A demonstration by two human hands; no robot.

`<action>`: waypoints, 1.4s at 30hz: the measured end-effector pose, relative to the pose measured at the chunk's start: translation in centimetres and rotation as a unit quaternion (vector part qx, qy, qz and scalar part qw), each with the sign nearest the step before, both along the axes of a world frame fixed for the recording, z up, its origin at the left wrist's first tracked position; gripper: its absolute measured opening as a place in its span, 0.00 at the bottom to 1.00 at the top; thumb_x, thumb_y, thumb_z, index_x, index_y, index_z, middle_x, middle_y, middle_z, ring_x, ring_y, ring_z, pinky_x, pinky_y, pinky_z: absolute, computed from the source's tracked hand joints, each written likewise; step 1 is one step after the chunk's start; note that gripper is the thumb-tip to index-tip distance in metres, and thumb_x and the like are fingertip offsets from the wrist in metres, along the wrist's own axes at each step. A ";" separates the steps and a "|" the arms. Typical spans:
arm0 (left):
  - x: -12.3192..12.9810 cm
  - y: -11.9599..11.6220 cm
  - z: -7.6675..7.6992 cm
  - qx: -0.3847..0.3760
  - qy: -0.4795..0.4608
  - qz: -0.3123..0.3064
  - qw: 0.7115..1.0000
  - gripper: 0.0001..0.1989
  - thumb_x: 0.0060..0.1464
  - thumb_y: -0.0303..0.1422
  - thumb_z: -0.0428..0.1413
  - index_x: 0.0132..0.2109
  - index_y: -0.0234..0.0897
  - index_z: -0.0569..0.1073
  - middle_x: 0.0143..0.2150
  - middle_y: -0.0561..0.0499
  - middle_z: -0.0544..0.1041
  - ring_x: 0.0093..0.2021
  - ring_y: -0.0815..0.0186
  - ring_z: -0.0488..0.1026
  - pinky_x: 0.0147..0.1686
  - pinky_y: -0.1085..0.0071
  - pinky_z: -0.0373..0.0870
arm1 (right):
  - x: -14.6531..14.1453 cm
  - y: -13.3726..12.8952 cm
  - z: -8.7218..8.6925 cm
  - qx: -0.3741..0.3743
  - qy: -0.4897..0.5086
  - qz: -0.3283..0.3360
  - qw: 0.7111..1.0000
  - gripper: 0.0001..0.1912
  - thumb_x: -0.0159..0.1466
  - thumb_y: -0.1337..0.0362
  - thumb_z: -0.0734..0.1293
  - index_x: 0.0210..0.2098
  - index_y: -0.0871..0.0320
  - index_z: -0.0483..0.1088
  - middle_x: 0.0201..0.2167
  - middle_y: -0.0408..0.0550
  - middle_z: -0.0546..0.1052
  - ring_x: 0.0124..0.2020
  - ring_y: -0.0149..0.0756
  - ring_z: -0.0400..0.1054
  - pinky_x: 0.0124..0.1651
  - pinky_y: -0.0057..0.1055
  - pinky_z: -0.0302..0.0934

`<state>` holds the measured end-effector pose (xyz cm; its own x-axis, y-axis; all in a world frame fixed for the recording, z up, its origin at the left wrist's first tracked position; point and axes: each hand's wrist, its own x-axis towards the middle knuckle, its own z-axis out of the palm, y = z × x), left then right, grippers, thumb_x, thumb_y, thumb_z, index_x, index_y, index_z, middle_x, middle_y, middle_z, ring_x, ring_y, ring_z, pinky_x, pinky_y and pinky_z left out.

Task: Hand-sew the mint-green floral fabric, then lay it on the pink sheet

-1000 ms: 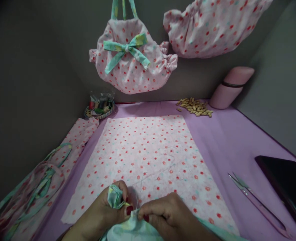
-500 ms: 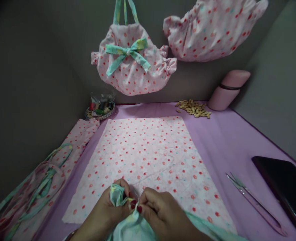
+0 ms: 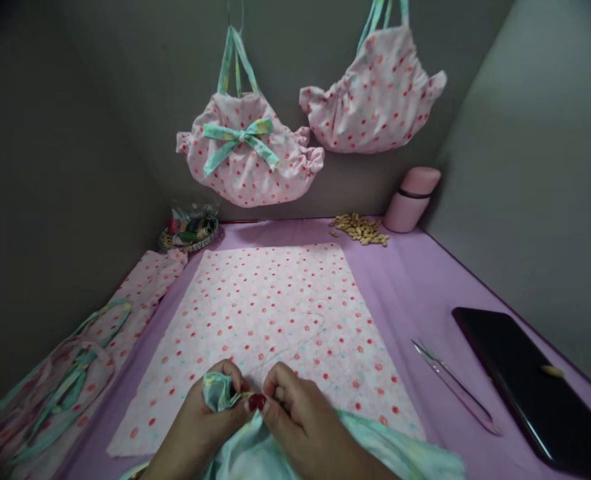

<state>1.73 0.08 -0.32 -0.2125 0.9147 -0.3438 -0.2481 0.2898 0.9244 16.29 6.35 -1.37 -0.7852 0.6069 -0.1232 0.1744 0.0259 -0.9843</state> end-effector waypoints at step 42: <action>0.8 0.0 -0.2 0.014 0.098 -0.063 0.993 0.07 0.39 0.22 0.59 0.27 0.35 0.68 0.24 0.53 0.74 0.24 0.70 0.66 0.26 0.74 0.61 | 1.4 3.4 1.6 -0.144 0.236 -0.362 0.890 0.08 0.56 0.61 0.70 0.27 0.55 0.67 0.25 0.40 0.70 0.27 0.29 0.64 0.29 0.24 0.60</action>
<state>2.49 0.09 -0.56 -0.1562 0.9469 -0.2811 -0.0267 0.2805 0.9595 17.68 9.79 0.20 -0.2069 0.9714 -0.1163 -0.3923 -0.1912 -0.8998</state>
